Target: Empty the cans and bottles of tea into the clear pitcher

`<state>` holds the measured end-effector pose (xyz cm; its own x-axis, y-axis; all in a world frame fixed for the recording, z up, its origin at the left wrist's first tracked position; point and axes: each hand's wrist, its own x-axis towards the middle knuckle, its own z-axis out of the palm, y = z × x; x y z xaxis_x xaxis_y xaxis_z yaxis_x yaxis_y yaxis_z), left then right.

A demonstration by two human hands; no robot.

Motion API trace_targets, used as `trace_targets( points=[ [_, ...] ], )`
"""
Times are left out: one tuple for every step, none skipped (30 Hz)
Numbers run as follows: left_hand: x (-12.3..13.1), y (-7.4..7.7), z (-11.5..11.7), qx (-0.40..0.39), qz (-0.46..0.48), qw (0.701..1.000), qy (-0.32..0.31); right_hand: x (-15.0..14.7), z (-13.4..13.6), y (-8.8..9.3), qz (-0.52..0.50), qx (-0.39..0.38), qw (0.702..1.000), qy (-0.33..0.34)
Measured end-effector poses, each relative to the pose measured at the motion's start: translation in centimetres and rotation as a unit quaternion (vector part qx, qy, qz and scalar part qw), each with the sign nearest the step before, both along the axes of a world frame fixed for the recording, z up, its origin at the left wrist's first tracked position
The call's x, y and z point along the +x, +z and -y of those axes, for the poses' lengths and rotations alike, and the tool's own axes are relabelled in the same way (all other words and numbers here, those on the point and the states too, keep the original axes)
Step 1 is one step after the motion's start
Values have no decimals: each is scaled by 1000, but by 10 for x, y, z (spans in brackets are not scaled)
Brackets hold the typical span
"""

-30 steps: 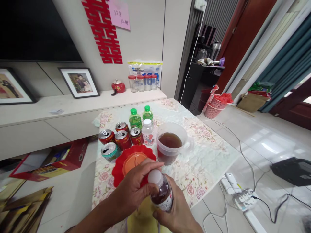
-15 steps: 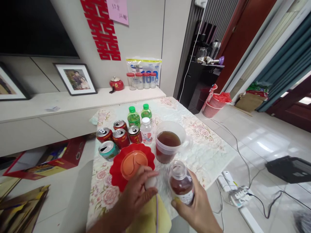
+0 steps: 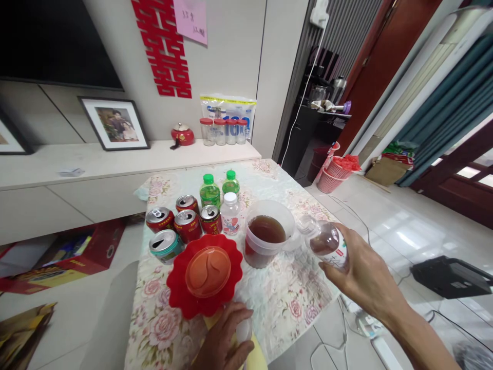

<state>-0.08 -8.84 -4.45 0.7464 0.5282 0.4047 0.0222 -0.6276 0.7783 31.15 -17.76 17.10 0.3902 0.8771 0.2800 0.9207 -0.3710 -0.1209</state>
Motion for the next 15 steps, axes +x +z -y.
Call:
trace_targets(
  points=[
    [0, 0, 0, 0, 3, 1000, 3, 2, -4, 4, 9, -11, 1000, 6],
    [0, 0, 1, -1, 7, 1000, 5, 4, -7, 7, 19, -18, 1000, 15],
    [0, -1, 1, -2, 11, 1000, 7, 6, -10, 10, 33, -23, 999, 24],
    [0, -1, 1, -4, 14, 1000, 7, 8, -13, 13, 51, -27, 998, 34],
    [1, -1, 2, -5, 16, 1000, 7, 9, -16, 15, 69, -31, 996, 43],
    [1, -1, 2, -5, 16, 1000, 6, 11, -19, 17, 87, -35, 994, 51],
    [1, -2, 2, -5, 16, 1000, 6, 13, -21, 19, 102, -40, 992, 56],
    [1, -2, 2, -2, 17, 1000, 7, 15, -22, 20, 117, -47, 990, 60],
    [2, -2, 2, 1, 18, 1000, 9, 17, -24, 21, 131, -54, 988, 64],
    [2, -3, 2, 5, 19, 1000, 13, 19, -25, 22, 146, -59, 985, 70],
    [2, -3, 2, 10, 22, 1000, 15, 20, -26, 23, 161, -62, 982, 78],
    [3, -4, 1, 14, 24, 999, 17, 21, -27, 23, 175, -66, 979, 86],
    [3, -4, 1, 17, 26, 999, 17, 22, -28, 24, 188, -69, 975, 93],
    [3, -4, 1, 18, 27, 999, 17, 23, -29, 25, 199, -71, 973, 98],
    [4, -4, 1, 19, 28, 999, 16, 24, -31, 26, 208, -72, 970, 101]
  ],
)
